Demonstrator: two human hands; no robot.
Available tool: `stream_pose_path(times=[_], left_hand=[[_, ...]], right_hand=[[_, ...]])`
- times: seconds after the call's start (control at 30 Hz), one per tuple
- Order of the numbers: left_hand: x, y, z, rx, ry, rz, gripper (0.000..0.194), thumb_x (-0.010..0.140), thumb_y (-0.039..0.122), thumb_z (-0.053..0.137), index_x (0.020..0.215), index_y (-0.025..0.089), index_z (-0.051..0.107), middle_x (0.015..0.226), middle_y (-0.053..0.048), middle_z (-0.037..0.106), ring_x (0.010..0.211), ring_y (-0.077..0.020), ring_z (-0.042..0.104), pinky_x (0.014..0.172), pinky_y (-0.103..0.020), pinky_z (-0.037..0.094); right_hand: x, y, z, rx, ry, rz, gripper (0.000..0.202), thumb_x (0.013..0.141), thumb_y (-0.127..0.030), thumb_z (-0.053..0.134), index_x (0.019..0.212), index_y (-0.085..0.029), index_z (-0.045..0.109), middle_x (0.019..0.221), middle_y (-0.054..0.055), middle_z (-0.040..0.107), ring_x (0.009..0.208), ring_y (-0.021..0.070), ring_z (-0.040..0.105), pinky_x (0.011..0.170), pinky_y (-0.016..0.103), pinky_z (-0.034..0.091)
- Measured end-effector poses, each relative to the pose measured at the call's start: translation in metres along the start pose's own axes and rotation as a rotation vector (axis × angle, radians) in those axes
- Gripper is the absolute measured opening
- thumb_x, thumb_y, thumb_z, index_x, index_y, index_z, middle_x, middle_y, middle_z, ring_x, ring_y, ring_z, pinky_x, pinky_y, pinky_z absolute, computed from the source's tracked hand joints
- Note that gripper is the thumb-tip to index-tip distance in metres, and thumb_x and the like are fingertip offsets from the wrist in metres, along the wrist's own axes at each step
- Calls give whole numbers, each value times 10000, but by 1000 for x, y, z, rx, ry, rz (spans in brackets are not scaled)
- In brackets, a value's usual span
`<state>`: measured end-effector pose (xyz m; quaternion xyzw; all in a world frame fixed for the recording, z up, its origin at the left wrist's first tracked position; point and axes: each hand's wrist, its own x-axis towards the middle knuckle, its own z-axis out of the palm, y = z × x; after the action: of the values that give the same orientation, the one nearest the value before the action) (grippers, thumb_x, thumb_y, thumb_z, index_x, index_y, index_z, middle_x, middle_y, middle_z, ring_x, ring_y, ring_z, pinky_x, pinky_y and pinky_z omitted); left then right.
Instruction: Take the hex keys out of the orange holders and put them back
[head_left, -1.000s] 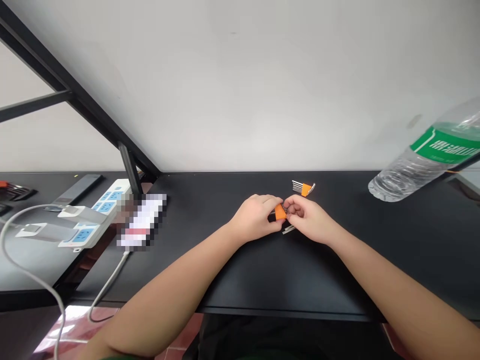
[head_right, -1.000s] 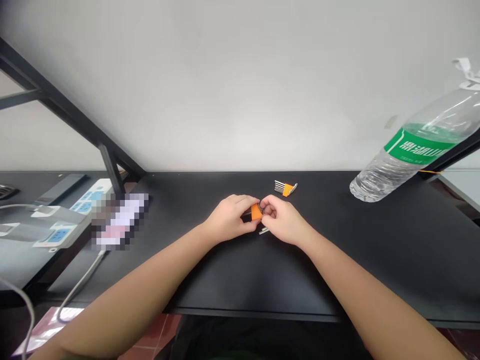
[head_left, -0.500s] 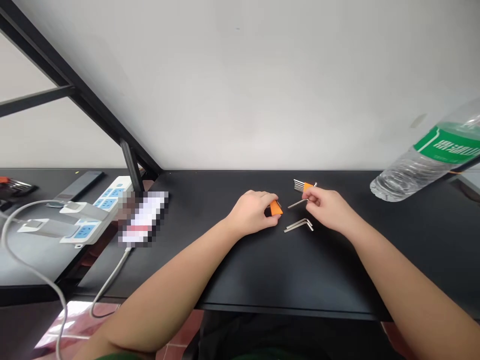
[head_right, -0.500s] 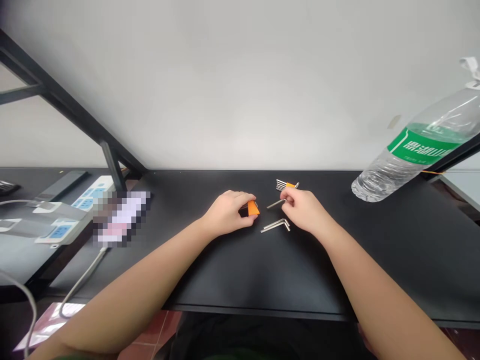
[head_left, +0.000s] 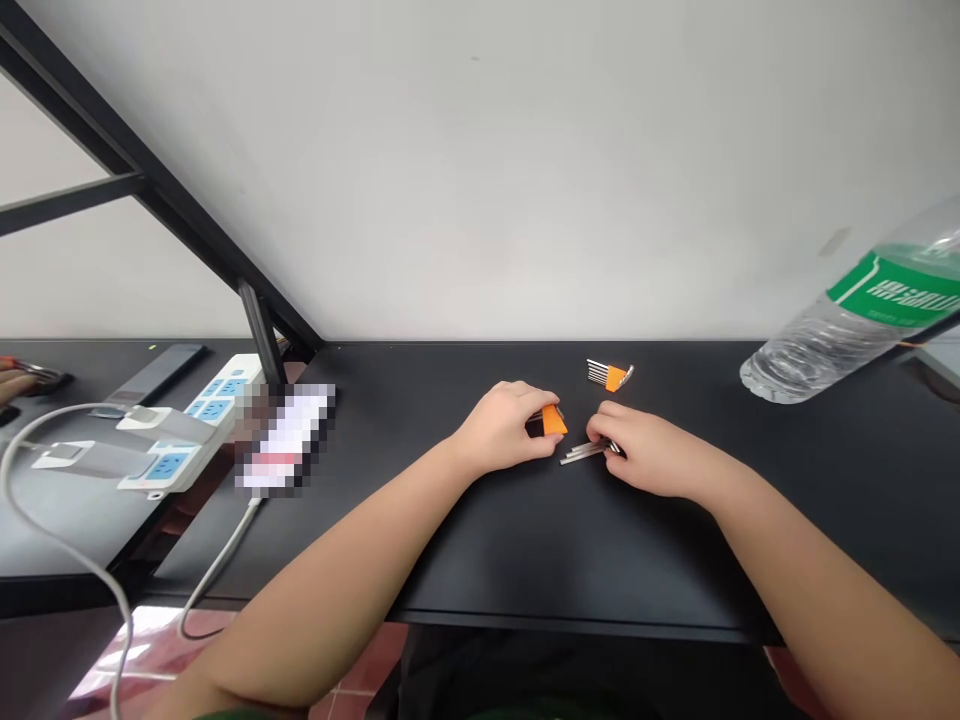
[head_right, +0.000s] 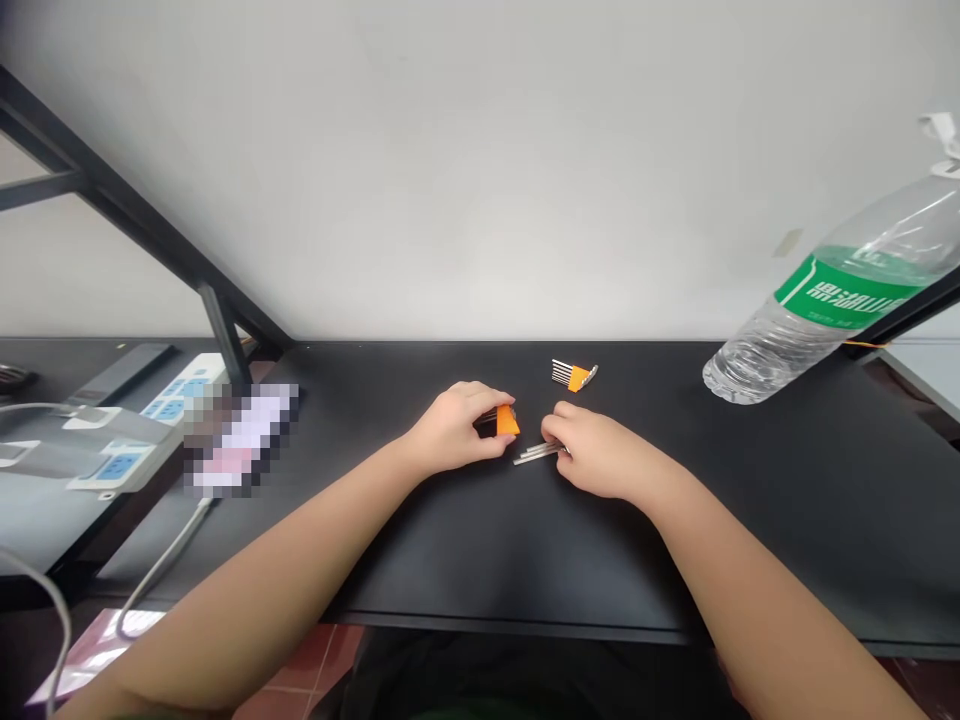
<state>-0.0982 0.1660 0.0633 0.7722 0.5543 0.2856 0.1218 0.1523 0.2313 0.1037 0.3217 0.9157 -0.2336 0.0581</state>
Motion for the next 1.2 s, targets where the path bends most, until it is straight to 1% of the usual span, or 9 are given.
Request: stream_pose_path(times=[0.13,0.3,0.47,0.67,0.83,0.93,1.03,1.13,1.2], left_hand=[[0,1,0,3,-4,17,489,821,385,763,1276,250,647,1148,-40,744,1105,-218,687,1022,-401,505],[1,7,4,25,28,51,525,824,389,747,1307,231,613,1104,-49,742,1061,-223,688,993,-415,503],[1,15,10,-14,146,184,276,844,328,702,1100,227,678,1030,-16,763,1066,-200,694,1007,-387,485],[2,16,13,-25,185,209,291,840,301,699,1124,238,685,1053,-5,775,1027,-176,712,997,-369,491],[2,13,14,-30,194,238,300,843,321,725,1130,239,692,1052,-5,781,1020,-177,729,996,-378,496],[2,7,14,-61,220,207,390,824,342,773,1189,238,686,1093,-17,786,1061,-197,736,1005,-391,514],[1,-1,13,-86,232,155,419,814,347,805,1205,238,698,1106,-25,790,1087,-213,737,1026,-407,529],[1,-6,12,-102,229,130,422,813,346,816,1207,241,709,1114,-21,790,1081,-212,737,1031,-415,538],[1,-7,12,-111,220,119,429,813,348,820,1214,244,709,1116,-16,789,1069,-207,736,1022,-417,546]], right_hand=[[2,0,3,-3,41,16,115,880,-184,517,959,-235,583,1029,28,611,710,145,557,624,303,409],[12,-9,10,257,281,58,315,929,-414,598,1199,-254,565,1026,31,637,708,155,567,676,333,470],[21,-22,16,557,292,28,235,898,-294,596,1124,-256,545,864,-26,627,653,134,551,622,297,464],[27,-20,24,699,341,73,304,792,-158,557,1077,-262,537,752,-73,558,644,128,529,641,282,451],[35,-13,27,835,348,141,295,749,-167,516,1026,-252,571,709,-73,530,637,130,512,616,269,415],[34,-1,18,695,362,224,222,750,-188,526,935,-239,639,714,-47,569,643,142,530,614,281,405],[29,16,8,371,379,311,163,775,-200,551,861,-234,685,739,-19,642,679,165,583,672,311,436],[24,31,5,166,289,298,221,821,-220,559,965,-245,725,845,15,689,761,190,631,704,327,469],[21,35,6,87,261,261,289,859,-255,565,1096,-245,731,1050,55,694,843,200,653,738,337,496]])
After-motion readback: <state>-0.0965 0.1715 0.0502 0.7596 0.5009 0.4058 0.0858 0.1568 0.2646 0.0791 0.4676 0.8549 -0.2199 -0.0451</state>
